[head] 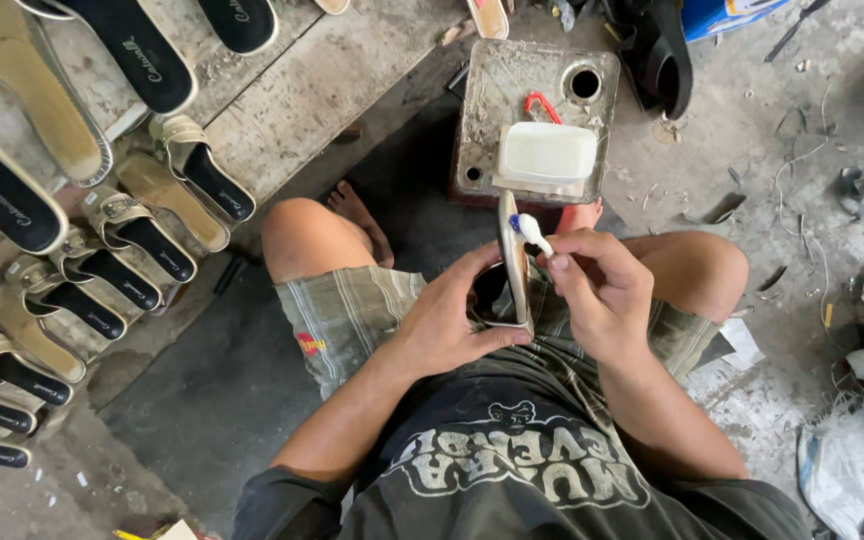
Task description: The person sits on the floor and cleans the soles of several beige sandals using a toothbrush and a white liquid from a container. They repeatedly dip the brush into the liquid and scrub the bottom of each sandal before placing it on a nearby wooden bench.
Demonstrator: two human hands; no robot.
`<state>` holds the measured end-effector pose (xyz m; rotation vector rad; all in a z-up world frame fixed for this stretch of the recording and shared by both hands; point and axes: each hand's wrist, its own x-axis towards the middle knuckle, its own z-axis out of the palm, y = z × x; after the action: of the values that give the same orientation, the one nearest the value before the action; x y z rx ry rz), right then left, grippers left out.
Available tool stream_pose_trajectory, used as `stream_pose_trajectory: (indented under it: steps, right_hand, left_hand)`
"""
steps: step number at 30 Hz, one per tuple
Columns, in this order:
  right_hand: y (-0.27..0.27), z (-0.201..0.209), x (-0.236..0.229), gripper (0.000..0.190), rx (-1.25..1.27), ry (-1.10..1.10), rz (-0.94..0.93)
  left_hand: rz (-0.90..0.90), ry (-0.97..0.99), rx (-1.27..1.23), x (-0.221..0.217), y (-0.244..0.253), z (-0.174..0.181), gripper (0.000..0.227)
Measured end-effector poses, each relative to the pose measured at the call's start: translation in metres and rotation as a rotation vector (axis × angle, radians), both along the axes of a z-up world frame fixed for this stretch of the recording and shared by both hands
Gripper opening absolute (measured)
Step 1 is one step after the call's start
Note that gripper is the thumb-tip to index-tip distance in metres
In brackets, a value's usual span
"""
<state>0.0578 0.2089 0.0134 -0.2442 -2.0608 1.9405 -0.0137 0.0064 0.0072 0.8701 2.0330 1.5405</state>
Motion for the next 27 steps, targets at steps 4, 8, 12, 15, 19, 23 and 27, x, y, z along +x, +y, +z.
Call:
stream_pose_trajectory:
  steps: [4, 8, 12, 15, 19, 23, 27]
  right_hand:
    - [0.002, -0.002, 0.003, 0.011, -0.045, 0.026, 0.021]
    - [0.005, -0.004, 0.003, 0.012, -0.064, 0.032, 0.019]
    - [0.008, -0.005, 0.001, 0.012, -0.060, 0.046, 0.033]
    - [0.008, -0.004, 0.002, 0.012, -0.061, 0.048, 0.043]
    - [0.008, -0.001, 0.004, 0.013, -0.047, 0.043, 0.056]
    - [0.009, 0.002, 0.009, 0.012, 0.022, 0.024, 0.064]
    - [0.009, 0.004, 0.014, 0.011, 0.070, 0.062, 0.090]
  left_hand:
    - [-0.008, -0.080, 0.080, 0.002, -0.001, 0.012, 0.105]
    - [-0.020, -0.116, 0.067, 0.003, -0.002, 0.020, 0.109]
    - [-0.038, -0.168, 0.108, 0.004, -0.003, 0.025, 0.112]
    - [-0.042, -0.176, 0.074, 0.005, -0.005, 0.029, 0.115]
    - [-0.051, -0.312, 0.091, 0.004, -0.007, 0.035, 0.118]
    - [-0.051, -0.318, 0.091, 0.002, -0.009, 0.038, 0.121]
    - [-0.054, -0.396, 0.150, 0.001, -0.011, 0.037, 0.122]
